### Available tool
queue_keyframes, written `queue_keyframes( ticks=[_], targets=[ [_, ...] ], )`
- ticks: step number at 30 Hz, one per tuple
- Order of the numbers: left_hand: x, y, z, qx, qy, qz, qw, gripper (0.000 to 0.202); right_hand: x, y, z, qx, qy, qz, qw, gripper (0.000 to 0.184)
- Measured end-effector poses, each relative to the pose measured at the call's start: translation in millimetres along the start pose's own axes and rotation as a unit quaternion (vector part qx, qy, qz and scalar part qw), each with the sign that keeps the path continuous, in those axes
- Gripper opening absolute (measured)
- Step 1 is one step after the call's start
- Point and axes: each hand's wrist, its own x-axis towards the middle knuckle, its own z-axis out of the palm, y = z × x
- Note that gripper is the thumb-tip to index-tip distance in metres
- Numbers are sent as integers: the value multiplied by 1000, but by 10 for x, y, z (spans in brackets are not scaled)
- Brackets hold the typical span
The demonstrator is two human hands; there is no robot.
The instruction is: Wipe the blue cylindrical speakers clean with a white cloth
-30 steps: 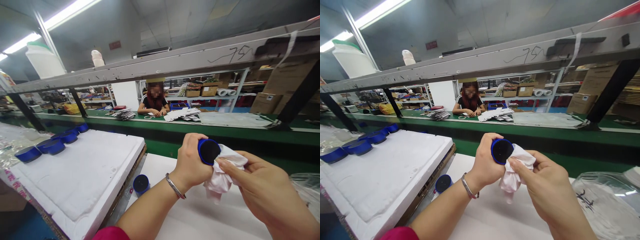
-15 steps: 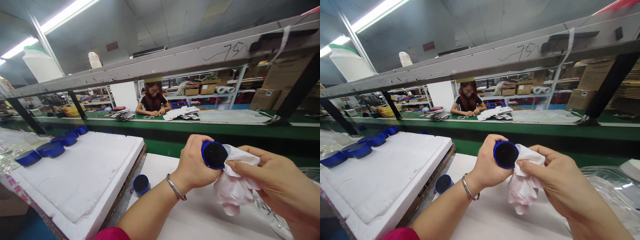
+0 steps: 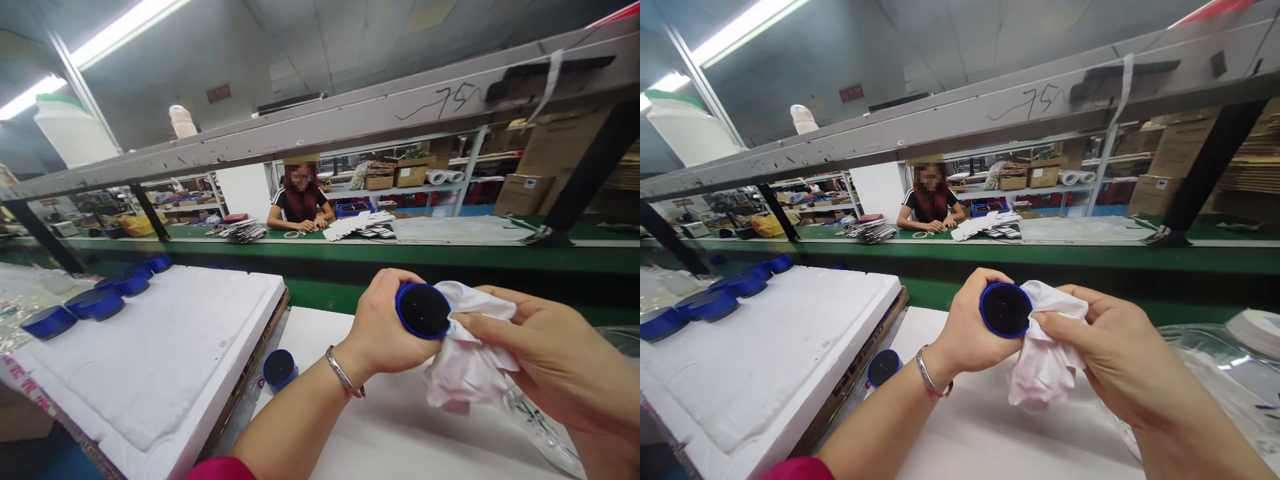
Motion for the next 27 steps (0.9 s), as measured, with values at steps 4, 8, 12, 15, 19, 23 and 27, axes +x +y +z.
queue_keyframes(
  ticks=[4,8,12,15,19,23,27],
  targets=[
    [0,-25,1,11,22,26,999,54,-12,-2,13,-26,-8,8,1000,63],
    [18,-9,-21,15,-23,9,1000,55,24,9,41,16,51,-25,998,61],
    [25,35,-21,-33,-59,-58,996,58,57,3,32,29,66,-35,997,58],
    [29,78,-28,-71,-51,-98,991,62,66,-15,-5,33,44,-9,998,55],
    [41,110,-59,-79,-33,-84,993,64,46,-42,-48,35,35,19,999,60],
    [42,104,-77,-77,-14,-54,995,62,-1,-19,-71,25,8,26,999,66],
    [43,88,-81,-51,-10,-50,997,61,1,81,-145,-8,-30,-5,1000,70]
  ],
)
